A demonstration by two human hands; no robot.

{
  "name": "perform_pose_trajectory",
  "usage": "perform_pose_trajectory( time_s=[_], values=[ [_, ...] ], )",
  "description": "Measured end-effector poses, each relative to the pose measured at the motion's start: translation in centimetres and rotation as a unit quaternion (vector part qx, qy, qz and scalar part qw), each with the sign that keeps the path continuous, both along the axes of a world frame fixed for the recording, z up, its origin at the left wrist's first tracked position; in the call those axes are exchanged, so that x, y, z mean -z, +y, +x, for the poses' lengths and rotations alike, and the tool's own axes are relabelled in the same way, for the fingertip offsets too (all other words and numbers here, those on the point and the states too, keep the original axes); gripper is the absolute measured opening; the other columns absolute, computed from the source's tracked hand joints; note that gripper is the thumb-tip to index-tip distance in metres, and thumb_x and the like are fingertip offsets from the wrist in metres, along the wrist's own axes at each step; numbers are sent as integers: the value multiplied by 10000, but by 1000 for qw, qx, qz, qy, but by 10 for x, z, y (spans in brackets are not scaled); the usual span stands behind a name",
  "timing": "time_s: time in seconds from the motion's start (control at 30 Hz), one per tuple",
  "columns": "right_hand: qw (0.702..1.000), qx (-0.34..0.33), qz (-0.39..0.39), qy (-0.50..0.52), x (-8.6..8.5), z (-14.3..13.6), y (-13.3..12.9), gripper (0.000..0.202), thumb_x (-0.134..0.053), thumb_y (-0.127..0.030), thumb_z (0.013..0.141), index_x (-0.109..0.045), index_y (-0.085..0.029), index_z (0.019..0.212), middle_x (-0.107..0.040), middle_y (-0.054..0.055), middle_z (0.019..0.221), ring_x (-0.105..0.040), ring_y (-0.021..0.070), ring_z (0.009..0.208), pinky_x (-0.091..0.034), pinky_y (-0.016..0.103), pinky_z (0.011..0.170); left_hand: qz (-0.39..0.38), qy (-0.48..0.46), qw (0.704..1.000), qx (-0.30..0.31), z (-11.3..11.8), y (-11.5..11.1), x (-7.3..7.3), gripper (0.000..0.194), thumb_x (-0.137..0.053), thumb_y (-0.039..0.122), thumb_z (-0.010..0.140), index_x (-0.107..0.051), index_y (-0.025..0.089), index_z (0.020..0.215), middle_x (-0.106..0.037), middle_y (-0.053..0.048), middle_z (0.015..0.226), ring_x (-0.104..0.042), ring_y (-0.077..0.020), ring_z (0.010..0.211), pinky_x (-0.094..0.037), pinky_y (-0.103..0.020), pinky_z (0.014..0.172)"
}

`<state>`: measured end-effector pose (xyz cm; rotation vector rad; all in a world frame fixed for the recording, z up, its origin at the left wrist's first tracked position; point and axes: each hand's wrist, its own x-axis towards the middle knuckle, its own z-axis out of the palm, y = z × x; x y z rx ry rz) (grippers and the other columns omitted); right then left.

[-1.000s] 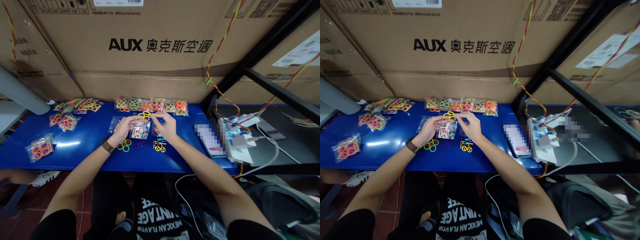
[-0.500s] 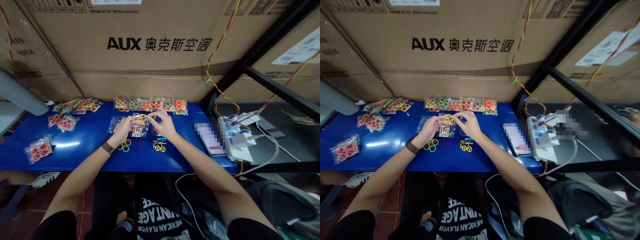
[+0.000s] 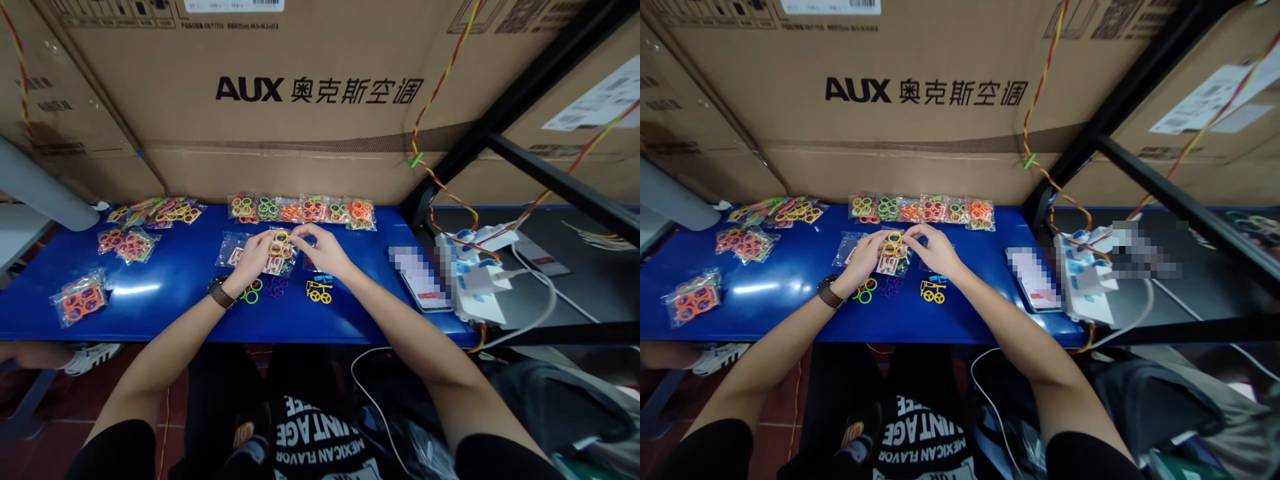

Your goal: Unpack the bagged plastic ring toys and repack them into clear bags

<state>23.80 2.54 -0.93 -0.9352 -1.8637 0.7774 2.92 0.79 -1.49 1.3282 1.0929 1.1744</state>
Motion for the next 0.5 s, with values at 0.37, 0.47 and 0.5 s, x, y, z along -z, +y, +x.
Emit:
perform_pose_trajectory(
  time_s=[0.37, 0.47, 0.5],
  values=[
    [990, 0, -118, 79, 16, 21, 28, 339, -750, -591, 891, -757, -254, 925, -803, 41, 973, -711, 200, 875, -587, 410, 888, -76, 58, 987, 131, -10, -4, -4, 608, -816, 397, 863, -630, 207, 1409, -791, -74, 847, -756, -224, 604, -565, -342, 547],
    [992, -28, -113, 52, 12, 26, 29, 309, -749, -570, 909, -766, -262, 924, -806, 46, 988, -719, 210, 878, -595, 428, 900, -62, 76, 988, 122, -11, -3, -5, 596, -774, 416, 893, -624, 185, 1422, -757, -64, 740, -744, -230, 564, -551, -339, 498],
    [993, -36, -107, 43, 10, 28, 29, 294, -744, -558, 921, -770, -265, 928, -806, 50, 995, -724, 216, 887, -597, 438, 911, -59, 80, 988, 118, -11, -2, -7, 588, -769, 418, 895, -632, 183, 1416, -749, -63, 726, -748, -237, 579, -558, -341, 496]
  ],
)
